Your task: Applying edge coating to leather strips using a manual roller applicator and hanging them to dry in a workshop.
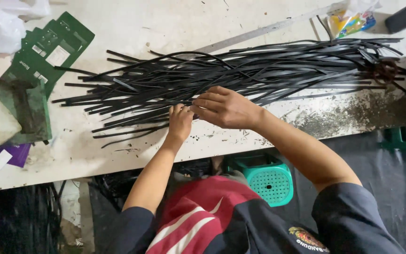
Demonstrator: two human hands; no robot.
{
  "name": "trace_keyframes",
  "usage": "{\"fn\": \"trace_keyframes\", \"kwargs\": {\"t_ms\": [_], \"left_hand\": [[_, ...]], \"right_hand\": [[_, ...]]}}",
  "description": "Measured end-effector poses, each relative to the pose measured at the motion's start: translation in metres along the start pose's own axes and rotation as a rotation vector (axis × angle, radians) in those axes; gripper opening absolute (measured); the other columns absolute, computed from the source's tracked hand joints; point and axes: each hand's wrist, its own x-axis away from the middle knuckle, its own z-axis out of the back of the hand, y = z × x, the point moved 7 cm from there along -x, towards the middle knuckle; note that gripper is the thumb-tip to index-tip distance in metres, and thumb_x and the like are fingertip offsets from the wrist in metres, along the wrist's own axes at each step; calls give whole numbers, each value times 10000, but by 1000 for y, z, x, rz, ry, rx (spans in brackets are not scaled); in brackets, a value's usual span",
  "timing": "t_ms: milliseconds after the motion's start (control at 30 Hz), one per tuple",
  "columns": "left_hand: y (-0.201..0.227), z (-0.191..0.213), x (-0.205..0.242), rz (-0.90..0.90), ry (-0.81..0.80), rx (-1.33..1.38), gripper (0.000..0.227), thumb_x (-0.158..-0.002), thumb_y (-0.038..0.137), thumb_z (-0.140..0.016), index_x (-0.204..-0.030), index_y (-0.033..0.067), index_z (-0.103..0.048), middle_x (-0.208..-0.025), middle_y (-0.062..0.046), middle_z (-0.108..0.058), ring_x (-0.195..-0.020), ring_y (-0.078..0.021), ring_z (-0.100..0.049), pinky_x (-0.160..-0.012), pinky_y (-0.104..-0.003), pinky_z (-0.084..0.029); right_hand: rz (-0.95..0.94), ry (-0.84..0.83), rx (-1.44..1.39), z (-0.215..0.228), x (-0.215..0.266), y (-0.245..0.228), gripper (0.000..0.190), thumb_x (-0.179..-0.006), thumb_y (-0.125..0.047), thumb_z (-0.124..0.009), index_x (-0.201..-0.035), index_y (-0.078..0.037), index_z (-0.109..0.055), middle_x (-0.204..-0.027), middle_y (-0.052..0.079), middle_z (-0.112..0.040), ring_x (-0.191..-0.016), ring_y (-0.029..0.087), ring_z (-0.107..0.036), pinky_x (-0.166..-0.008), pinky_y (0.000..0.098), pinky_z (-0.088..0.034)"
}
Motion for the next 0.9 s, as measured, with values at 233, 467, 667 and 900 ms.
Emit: {"fn": "trace_keyframes", "kwargs": {"t_ms": [233,467,667,900], "left_hand": [[72,169,-32,-8,-183,337,195,-1060,186,-536,-1129,103,-698,-979,-105,-711,-993,-302,-707,-820,-391,-567],[94,250,-30,-156,14,348,171,-1060,209,-568,-1139,117,-688,-910,-68,-668,-945,-270,-703,-816,-354,-570],[121,293,-32,-181,43,308,163,-1013,178,-639,-1155,113,-684,-913,-76,-706,-878,-286,-726,-743,-360,-588],[158,302,-40,-292,123,305,104,-1007,154,-654,-1092,108,-692,-794,-45,-672,-747,-244,-719,-640,-306,-577]], "right_hand": [[-196,-155,-193,-7,36,24,378,-939,-313,-777,-1199,-43,-731,-1115,188,-757,-1109,320,-724,-971,458,-526],[-228,-29,-281,42,47,27,81,-958,-110,-726,-1002,-42,-724,-830,91,-699,-708,251,-724,-642,324,-561],[-150,45,-59,82,54,16,125,-997,-152,-705,-887,-94,-690,-718,17,-623,-587,183,-651,-528,273,-508],[-73,172,21,116,59,8,163,-1011,-158,-677,-863,-90,-668,-690,12,-573,-552,174,-597,-503,265,-487]]}}
